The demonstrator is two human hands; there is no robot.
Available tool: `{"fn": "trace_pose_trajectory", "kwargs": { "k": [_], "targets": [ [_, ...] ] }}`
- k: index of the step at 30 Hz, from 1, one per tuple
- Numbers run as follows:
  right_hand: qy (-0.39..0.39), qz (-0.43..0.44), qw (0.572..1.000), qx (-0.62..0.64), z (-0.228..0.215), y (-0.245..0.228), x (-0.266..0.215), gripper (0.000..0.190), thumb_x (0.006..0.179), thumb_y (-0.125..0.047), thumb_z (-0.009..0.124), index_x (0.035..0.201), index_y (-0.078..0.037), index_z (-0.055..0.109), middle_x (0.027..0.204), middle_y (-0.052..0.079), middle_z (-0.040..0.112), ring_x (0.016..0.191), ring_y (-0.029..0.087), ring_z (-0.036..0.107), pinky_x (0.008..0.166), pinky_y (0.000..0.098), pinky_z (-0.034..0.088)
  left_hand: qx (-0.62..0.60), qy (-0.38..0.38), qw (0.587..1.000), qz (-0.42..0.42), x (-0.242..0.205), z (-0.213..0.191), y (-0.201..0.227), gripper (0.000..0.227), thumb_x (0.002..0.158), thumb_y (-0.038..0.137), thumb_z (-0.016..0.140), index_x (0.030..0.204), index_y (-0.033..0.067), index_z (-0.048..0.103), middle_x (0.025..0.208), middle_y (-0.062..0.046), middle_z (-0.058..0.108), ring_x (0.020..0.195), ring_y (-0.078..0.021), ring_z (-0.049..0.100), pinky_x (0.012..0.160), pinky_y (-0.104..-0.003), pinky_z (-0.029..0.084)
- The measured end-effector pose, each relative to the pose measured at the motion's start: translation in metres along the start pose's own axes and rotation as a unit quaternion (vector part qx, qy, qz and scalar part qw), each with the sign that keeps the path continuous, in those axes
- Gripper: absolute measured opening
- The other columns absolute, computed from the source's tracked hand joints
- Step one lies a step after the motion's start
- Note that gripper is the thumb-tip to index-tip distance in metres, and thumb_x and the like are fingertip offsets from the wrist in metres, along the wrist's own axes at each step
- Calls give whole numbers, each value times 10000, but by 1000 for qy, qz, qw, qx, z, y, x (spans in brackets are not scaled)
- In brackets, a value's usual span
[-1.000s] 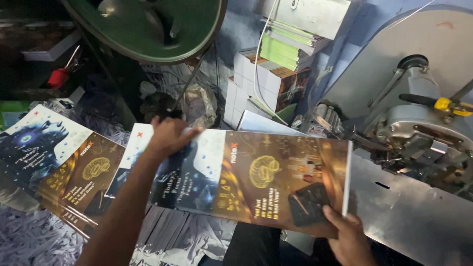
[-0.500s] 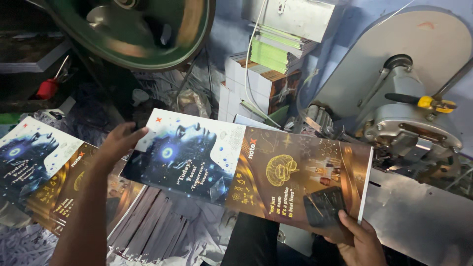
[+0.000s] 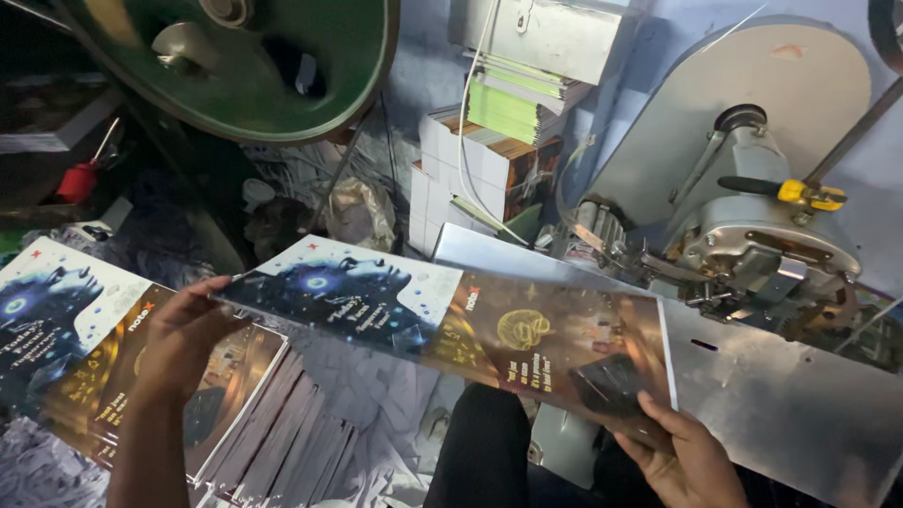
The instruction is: The person repeatedly picks up printed book covers, aligns them on a metal plate, and feeds them into a binding machine. The person then removes the bound covers and places them on a growing stack. The process is repeated for multiple items.
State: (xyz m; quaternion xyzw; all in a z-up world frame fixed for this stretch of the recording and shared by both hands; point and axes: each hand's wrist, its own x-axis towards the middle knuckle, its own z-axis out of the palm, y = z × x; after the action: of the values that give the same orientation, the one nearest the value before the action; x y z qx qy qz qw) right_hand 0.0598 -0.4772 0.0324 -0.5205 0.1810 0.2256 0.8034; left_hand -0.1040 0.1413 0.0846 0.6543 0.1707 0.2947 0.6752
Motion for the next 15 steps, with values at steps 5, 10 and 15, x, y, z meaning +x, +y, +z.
{"fn": "trace_pose_trajectory", "kwargs": {
  "k": [5,10,15],
  "targets": [
    [-83,7,996,14,3,-1,-3,504,994,-373,511,1308,18,567,1078,284,721,933,349,727,814,458,600,-31,3,998,63,14,6,6,286,962,-70,616,1239,-15,657,1077,-106,684,968,-200,683,901,-376,602],
    [-186,-44,981,42,3,-22,-17,1045,997,-772,211,1327,189,457,1231,411,628,1155,487,638,1001,583,476,7,10,997,77,26,25,18,281,946,-47,638,1223,-17,677,1007,-96,693,896,-184,696,818,-347,619],
    [-187,-55,981,-20,-10,-43,-26,1036,931,-746,249,1285,192,509,1252,394,678,1172,477,674,984,561,504,-25,-6,996,82,39,38,27,276,950,-33,668,1226,-13,677,963,-69,656,833,-178,679,780,-354,627]
  ]
}}
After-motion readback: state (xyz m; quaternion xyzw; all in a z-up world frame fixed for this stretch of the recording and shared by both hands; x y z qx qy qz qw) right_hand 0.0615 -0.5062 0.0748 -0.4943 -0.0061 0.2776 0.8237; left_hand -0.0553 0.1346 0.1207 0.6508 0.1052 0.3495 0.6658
